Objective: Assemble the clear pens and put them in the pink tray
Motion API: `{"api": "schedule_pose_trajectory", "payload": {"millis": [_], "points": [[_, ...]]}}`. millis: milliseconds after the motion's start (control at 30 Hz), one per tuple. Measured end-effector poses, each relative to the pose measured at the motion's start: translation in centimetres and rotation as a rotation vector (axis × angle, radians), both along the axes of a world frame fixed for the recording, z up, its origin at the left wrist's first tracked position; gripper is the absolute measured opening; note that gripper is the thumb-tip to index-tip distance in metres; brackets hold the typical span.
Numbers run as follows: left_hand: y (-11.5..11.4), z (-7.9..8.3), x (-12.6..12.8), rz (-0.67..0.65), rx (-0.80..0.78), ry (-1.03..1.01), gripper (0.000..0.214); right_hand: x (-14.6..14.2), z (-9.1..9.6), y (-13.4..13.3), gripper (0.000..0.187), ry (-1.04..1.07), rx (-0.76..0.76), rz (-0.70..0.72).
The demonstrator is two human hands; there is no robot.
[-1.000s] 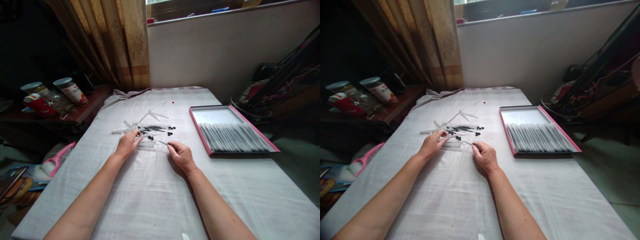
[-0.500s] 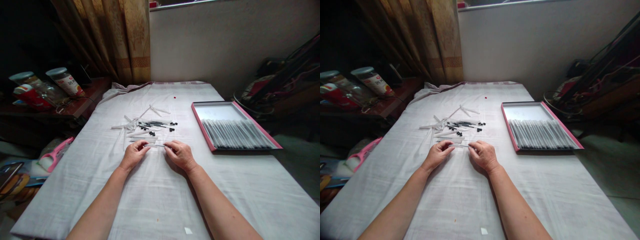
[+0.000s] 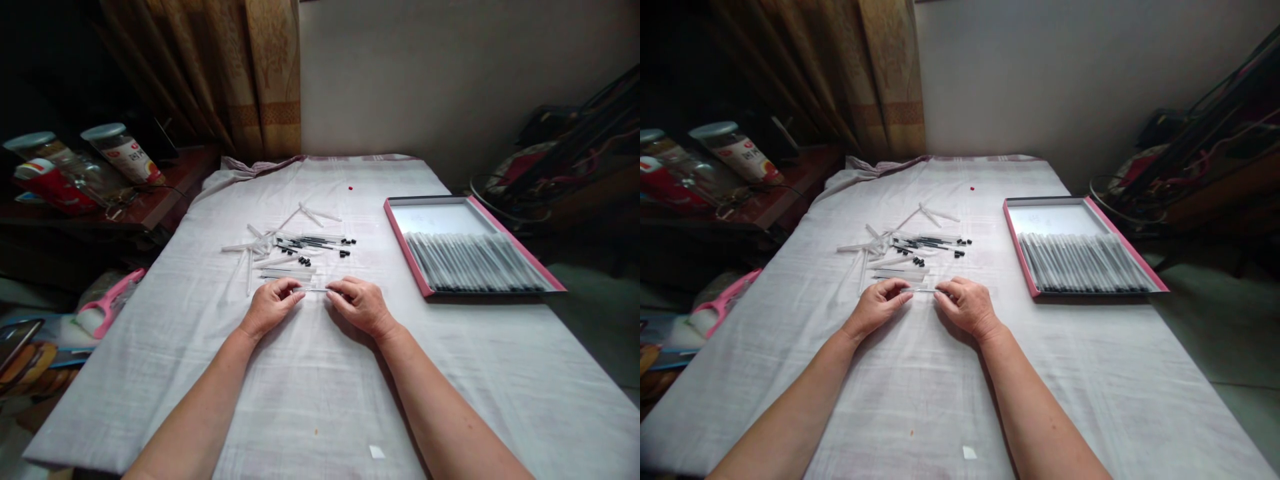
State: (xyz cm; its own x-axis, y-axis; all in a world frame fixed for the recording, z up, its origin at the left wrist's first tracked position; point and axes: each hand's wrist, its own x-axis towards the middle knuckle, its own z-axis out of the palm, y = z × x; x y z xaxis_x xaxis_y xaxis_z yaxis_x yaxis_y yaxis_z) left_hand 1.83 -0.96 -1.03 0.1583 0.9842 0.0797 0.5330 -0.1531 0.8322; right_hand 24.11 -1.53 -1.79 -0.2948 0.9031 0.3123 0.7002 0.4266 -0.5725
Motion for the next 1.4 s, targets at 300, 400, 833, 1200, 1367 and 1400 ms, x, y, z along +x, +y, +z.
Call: {"api": "schedule_pose_trajectory", "payload": {"millis": [300,400,833,1200,1367,1400], "points": [[0.2,-0.2,-0.1,0.011,-0.053,-0.126,0.026,0.1,0.2,-0.1,0.022,0.019,-0.026,-0.001],[0.1,-0.1,0.0,0.010,-0.062,-0.111,0.026,0.0,0.2,-0.1,0.022,0.020,-0.027,-0.004],[-0.4,-0.2,0.8,-0.071,-0.023,-0.032,0.017,-0.1,0.1,-0.3,0.024,-0.120,-0.012,0.088],[0.3,-0.7,0.8,-0.025,0.008,0.005,0.020,-1.2,-0.1,-0.4,0.024,-0.119,-0.002,0.005],[0.4,-1.4,1.0,0.002,0.014,-0.024,0.026,-1.2,-0.5,-0.3,0.020,-0.010,-0.012,-0.005],[0.4,-1.5,1.0,-0.002,0.009,-0.045,0.026,-1.2,-0.5,-0.3,0.020,0.009,-0.011,-0.008]]}}
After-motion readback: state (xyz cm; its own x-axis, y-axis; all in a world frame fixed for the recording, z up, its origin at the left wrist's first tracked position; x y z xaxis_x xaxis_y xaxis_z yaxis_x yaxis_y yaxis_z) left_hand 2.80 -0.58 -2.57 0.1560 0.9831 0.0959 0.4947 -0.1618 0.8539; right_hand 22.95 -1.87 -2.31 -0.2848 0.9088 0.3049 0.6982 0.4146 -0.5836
